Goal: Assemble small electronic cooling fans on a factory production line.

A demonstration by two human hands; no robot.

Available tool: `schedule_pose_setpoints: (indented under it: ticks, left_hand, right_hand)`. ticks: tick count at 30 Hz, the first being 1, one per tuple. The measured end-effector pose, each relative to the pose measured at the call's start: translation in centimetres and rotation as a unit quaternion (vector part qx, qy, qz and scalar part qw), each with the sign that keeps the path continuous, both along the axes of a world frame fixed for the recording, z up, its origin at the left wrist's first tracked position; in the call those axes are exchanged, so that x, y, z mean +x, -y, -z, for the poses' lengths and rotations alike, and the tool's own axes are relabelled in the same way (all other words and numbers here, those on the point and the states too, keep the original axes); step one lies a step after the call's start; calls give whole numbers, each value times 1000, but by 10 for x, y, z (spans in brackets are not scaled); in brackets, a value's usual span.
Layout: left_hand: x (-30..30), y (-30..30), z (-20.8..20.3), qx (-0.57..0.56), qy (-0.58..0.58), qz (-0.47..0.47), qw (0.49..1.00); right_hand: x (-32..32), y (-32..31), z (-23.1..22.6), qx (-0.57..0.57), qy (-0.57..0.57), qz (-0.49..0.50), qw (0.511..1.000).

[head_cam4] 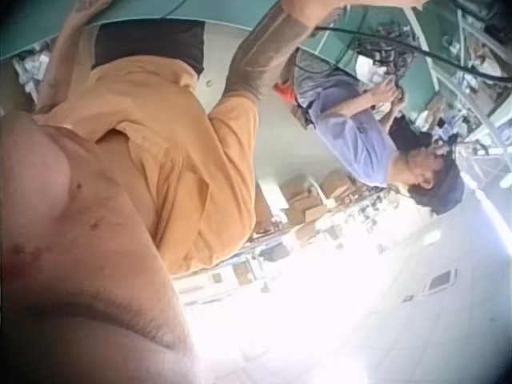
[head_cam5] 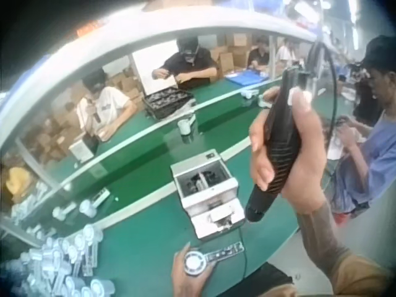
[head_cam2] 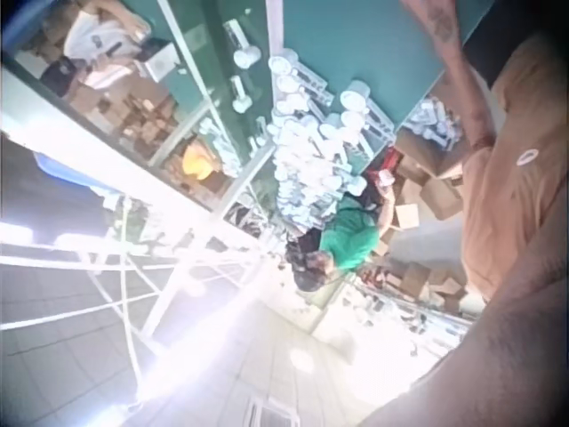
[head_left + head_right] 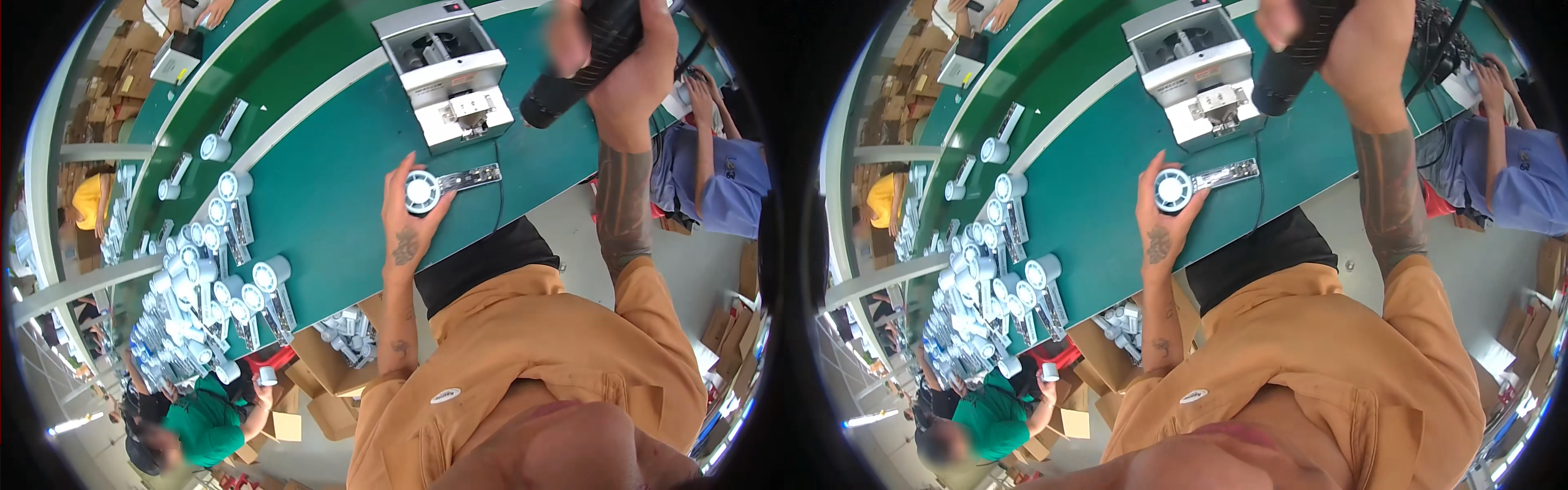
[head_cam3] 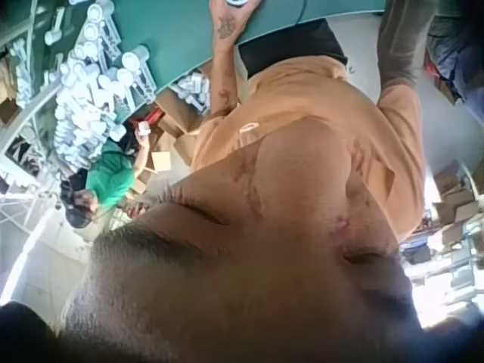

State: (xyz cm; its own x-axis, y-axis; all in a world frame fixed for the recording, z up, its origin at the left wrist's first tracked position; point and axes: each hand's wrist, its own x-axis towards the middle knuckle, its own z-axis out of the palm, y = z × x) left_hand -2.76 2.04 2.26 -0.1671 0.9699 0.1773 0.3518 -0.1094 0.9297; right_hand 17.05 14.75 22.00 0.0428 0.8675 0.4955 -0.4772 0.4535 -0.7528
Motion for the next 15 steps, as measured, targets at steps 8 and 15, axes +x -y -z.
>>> schedule_pose_setpoints:
  ticks: [8,15]
  left_hand:
    - [8,0,1,51,-18,-4,999]
    - [10,-3,-1,57,-23,-14,998]
  right_hand:
    - [-47,6,16,52,165,-1,985]
    - [-73,-34,42,179,26,-45,983]
